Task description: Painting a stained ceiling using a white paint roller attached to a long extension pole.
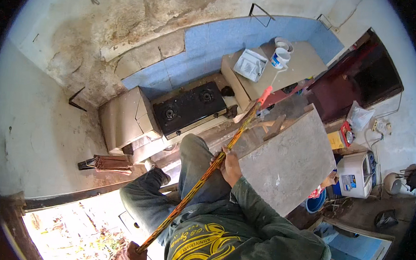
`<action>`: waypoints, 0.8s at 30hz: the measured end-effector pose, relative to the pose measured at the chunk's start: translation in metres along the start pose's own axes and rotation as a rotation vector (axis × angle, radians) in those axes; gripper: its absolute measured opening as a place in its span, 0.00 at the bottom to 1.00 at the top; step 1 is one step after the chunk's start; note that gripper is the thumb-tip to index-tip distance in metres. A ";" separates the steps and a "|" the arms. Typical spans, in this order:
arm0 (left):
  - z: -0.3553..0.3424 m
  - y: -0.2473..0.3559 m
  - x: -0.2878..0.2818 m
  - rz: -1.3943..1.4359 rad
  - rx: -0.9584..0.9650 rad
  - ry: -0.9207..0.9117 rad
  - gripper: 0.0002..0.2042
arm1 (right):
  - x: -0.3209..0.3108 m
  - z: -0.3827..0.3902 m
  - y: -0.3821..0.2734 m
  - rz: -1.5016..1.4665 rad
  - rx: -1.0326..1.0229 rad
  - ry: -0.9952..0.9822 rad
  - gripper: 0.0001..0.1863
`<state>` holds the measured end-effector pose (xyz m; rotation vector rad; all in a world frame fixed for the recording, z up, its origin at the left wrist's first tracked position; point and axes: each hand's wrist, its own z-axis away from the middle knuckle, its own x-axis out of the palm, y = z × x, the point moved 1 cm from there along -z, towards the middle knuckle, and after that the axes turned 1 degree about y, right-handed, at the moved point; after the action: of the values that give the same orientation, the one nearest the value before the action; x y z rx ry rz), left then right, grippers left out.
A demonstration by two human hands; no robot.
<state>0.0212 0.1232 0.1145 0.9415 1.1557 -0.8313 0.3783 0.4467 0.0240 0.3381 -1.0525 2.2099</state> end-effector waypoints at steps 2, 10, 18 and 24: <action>-0.015 0.082 -0.060 0.282 -0.139 -0.210 0.12 | -0.006 -0.014 -0.005 0.008 -0.002 0.039 0.13; -0.066 0.182 -0.058 0.181 0.243 -0.332 0.11 | 0.017 -0.030 -0.010 -0.020 -0.053 -0.050 0.11; -0.126 0.242 -0.021 0.153 0.201 -0.437 0.14 | 0.032 -0.038 -0.012 0.114 0.006 0.011 0.10; -0.144 0.264 -0.011 0.090 0.257 -0.383 0.16 | 0.019 -0.066 -0.020 0.001 -0.036 0.010 0.12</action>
<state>0.2059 0.3578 0.1517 0.9825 0.6824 -1.0506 0.3801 0.5148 0.0028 0.3102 -1.0860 2.1883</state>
